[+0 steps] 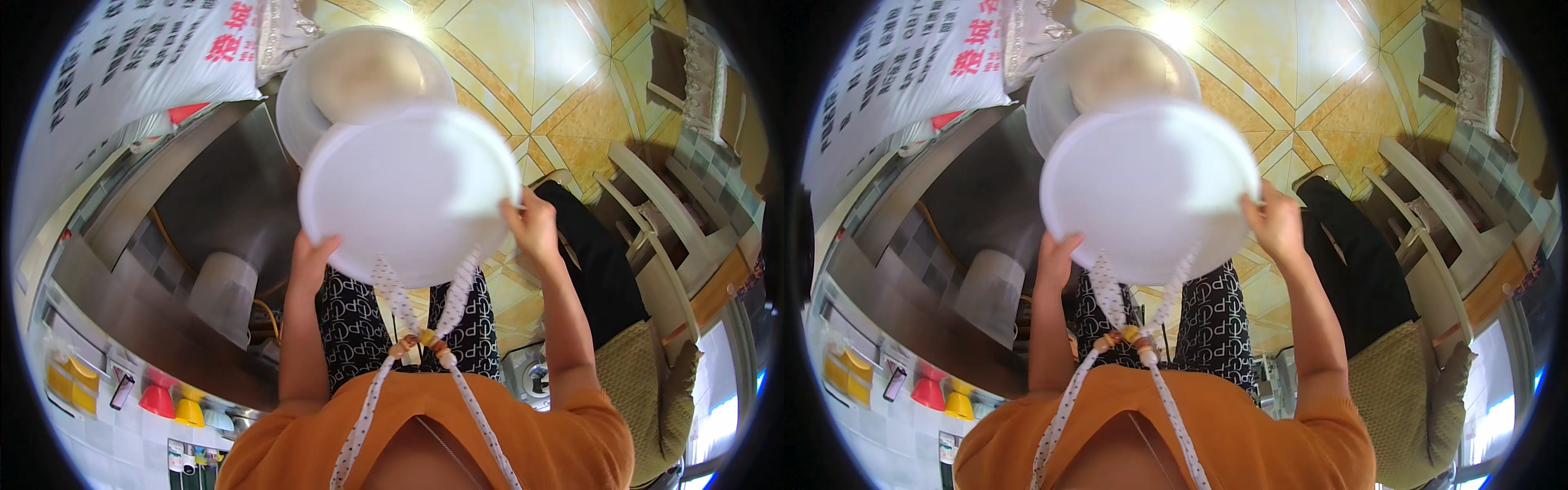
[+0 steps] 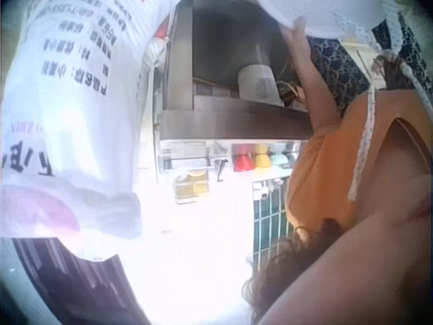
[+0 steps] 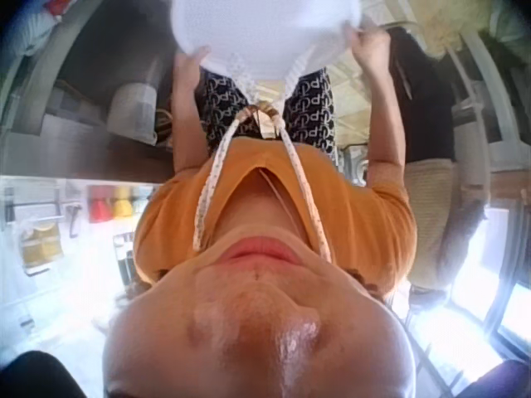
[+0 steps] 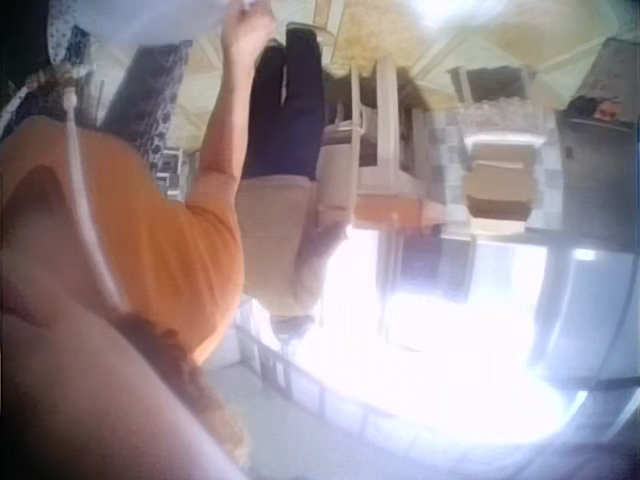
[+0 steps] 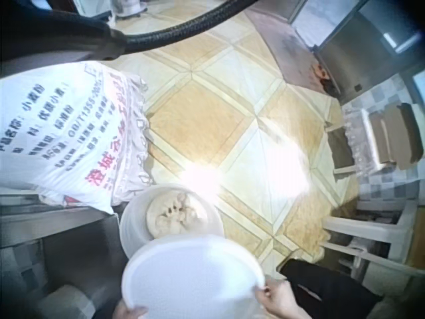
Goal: The person flips round flatbreads on a flat-top griddle using a spatula and tongs. They then transfer the cooked bread to a wire rack and pack several pieces into a plastic bag for a customer.
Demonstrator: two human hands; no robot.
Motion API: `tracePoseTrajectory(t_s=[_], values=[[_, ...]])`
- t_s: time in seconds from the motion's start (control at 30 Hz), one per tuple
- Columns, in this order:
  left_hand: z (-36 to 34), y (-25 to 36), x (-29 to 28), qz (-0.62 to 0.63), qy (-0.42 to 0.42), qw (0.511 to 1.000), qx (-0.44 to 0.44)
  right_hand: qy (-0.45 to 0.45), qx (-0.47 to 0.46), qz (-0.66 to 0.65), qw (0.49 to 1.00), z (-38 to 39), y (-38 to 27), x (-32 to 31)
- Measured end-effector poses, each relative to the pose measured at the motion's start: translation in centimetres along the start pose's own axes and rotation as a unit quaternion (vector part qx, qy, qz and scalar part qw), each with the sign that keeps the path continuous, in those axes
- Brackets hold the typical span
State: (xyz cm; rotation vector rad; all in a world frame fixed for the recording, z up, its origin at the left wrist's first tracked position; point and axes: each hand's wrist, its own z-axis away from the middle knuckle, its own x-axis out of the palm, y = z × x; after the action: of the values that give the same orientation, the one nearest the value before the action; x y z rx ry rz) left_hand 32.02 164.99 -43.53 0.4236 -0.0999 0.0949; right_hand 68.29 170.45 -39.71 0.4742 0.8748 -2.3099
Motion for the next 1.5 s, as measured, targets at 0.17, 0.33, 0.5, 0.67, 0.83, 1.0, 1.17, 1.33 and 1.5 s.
tracePoseTrajectory(t_s=[0.17,0.33,0.5,0.67,0.83,1.0,1.17,1.33,1.5], values=[[5.4,-8.4,-5.2,0.257,0.165,0.952,-0.017,-0.150,-0.222,0.005,0.963,-12.0,-7.7,8.5],[4.5,-11.0,-6.2,0.252,0.253,0.934,0.008,-0.099,0.005,0.342,0.934,-28.1,-5.9,21.5],[2.4,-9.7,-5.8,0.310,0.327,0.892,-0.023,-0.047,-0.099,0.401,0.910,-37.0,1.9,28.5],[1.0,-7.7,-5.6,0.260,0.284,0.921,-0.053,-0.234,0.014,0.336,0.912,-42.8,2.6,28.9],[-2.4,-8.0,-6.1,0.237,0.215,0.945,-0.065,-0.127,-0.069,0.199,0.969,-30.4,-7.6,18.7],[-9.1,-2.8,-1.1,0.282,0.173,0.943,0.022,-0.043,-0.155,-0.171,0.972,-14.0,-13.5,0.8],[-14.9,-1.8,-0.8,0.253,0.120,0.960,0.020,-0.004,-0.067,-0.039,0.997,-3.7,-8.2,-6.3],[-12.7,-0.2,-3.0,0.052,0.180,0.982,-0.032,0.142,-0.182,-0.054,0.972,8.0,-8.3,-13.2],[7.0,18.6,10.7,-0.257,0.074,0.910,0.315,0.489,-0.357,-0.044,0.795,26.7,-13.6,-26.6]])
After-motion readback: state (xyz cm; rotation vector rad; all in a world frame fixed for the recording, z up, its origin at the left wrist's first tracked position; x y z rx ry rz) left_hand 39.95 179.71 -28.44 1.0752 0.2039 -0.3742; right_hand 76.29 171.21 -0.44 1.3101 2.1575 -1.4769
